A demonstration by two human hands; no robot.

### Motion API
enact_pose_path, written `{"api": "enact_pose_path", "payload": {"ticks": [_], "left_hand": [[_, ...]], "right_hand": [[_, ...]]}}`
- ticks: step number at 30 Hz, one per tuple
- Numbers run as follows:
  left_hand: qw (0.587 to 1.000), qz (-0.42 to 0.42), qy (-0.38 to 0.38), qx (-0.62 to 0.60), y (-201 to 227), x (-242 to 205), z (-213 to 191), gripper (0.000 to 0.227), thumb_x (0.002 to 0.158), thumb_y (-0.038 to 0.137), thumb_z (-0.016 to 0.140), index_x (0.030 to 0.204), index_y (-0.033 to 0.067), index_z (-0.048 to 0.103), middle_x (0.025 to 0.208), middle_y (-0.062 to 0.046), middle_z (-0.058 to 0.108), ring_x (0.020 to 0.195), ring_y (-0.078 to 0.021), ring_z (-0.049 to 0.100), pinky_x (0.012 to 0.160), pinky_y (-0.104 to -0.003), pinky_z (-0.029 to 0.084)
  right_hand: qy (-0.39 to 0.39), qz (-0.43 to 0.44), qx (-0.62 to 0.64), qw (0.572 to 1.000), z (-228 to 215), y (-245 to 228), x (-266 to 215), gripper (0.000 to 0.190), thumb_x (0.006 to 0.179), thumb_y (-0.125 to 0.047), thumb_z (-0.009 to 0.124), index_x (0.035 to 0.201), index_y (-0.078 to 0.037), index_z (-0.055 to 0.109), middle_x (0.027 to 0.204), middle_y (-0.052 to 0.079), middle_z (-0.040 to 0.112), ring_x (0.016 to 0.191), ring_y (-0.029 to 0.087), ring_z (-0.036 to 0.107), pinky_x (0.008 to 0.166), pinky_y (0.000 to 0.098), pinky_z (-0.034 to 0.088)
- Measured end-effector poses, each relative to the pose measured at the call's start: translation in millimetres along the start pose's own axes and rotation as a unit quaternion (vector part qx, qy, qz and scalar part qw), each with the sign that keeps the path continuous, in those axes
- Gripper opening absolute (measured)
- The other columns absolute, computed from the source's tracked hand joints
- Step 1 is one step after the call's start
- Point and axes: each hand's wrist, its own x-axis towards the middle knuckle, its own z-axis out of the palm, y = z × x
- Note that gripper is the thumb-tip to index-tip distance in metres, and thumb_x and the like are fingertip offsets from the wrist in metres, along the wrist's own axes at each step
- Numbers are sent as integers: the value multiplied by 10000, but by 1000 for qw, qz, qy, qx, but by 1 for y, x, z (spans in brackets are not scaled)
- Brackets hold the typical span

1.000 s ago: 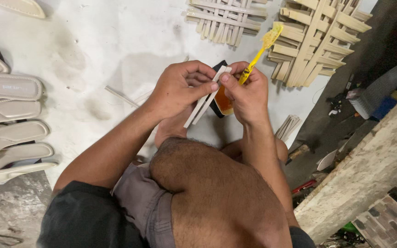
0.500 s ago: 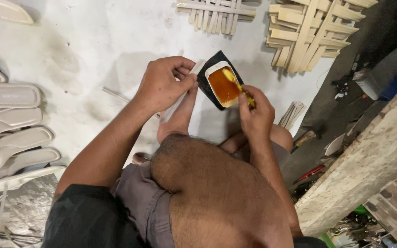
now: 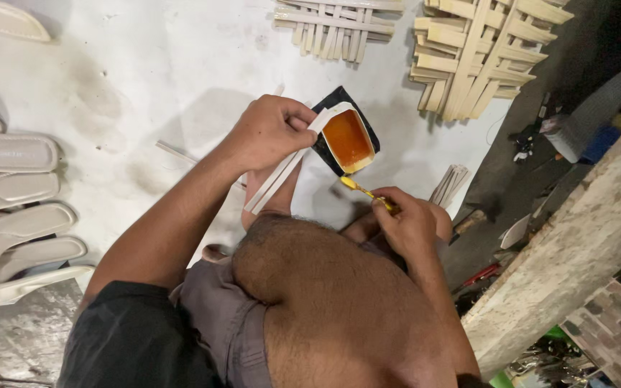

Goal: The person sits on the floor and applies an orange adhesive to thin wooden sticks using a yellow toothbrush. They pick up sticks one by one, coat them with the adhesive, and place them onto a drying rack.

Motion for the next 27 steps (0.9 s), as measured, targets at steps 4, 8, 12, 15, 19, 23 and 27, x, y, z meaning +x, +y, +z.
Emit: {"api": "enact_pose_path", "payload": {"ticks": [4, 8, 12, 15, 19, 23, 27], "left_hand": [[999, 3, -36, 17, 9, -2, 8, 324, 791, 198, 746, 1075, 45, 773, 887, -67, 784, 797, -138, 736, 757, -277, 598], [998, 2, -60, 22, 17, -7, 15, 332, 784, 203, 752, 1078, 51, 771, 901, -57, 780, 803, -133, 737, 750, -279, 592], [998, 4, -61, 35, 17, -8, 15, 325, 775, 199, 767, 1062, 47, 781, 900, -64, 780, 805, -135, 732, 750, -281, 587], [997, 12, -67, -24, 14, -6, 11, 310, 788, 185, 759, 1055, 31, 784, 902, -65, 790, 803, -129, 732, 755, -272, 592], [995, -9, -64, -79, 11, -5, 8, 316, 789, 191, 772, 1061, 29, 764, 897, -51, 787, 802, -111, 738, 761, -258, 601], [997, 18, -67, -29, 13, -6, 16, 318, 793, 183, 778, 1068, 23, 777, 896, -56, 779, 801, -116, 720, 764, -262, 587], [997, 46, -57, -30, 14, -5, 19, 313, 818, 185, 770, 1082, 17, 771, 901, -56, 768, 812, -108, 714, 762, -261, 589]], "right_hand": [[66, -74, 251, 963, 7, -13, 4, 190, 990, -69, 708, 1172, -16, 718, 980, 15, 709, 839, 57, 601, 739, 202, 482], [128, -146, 221, 956, 11, -37, 17, 167, 1003, -39, 724, 1167, -8, 716, 1021, 29, 703, 888, 69, 618, 771, 217, 500], [168, -192, 108, 961, 6, -53, 21, 170, 971, -30, 746, 1140, -10, 731, 945, 56, 699, 799, 97, 625, 694, 237, 489], [168, -188, 89, 964, 3, -54, 20, 175, 950, -25, 756, 1124, -8, 742, 912, 76, 692, 738, 114, 596, 645, 249, 459], [145, -137, 141, 970, -1, -48, 15, 162, 968, -38, 739, 1127, -11, 736, 919, 69, 690, 747, 98, 595, 636, 234, 471], [157, -189, 123, 962, 3, -43, 14, 168, 994, -57, 731, 1156, -11, 730, 956, 68, 714, 804, 94, 631, 691, 232, 500], [134, -111, 193, 966, 9, -41, 28, 207, 1004, -104, 704, 1177, 9, 714, 1024, 55, 731, 903, 103, 660, 797, 243, 535]]}}
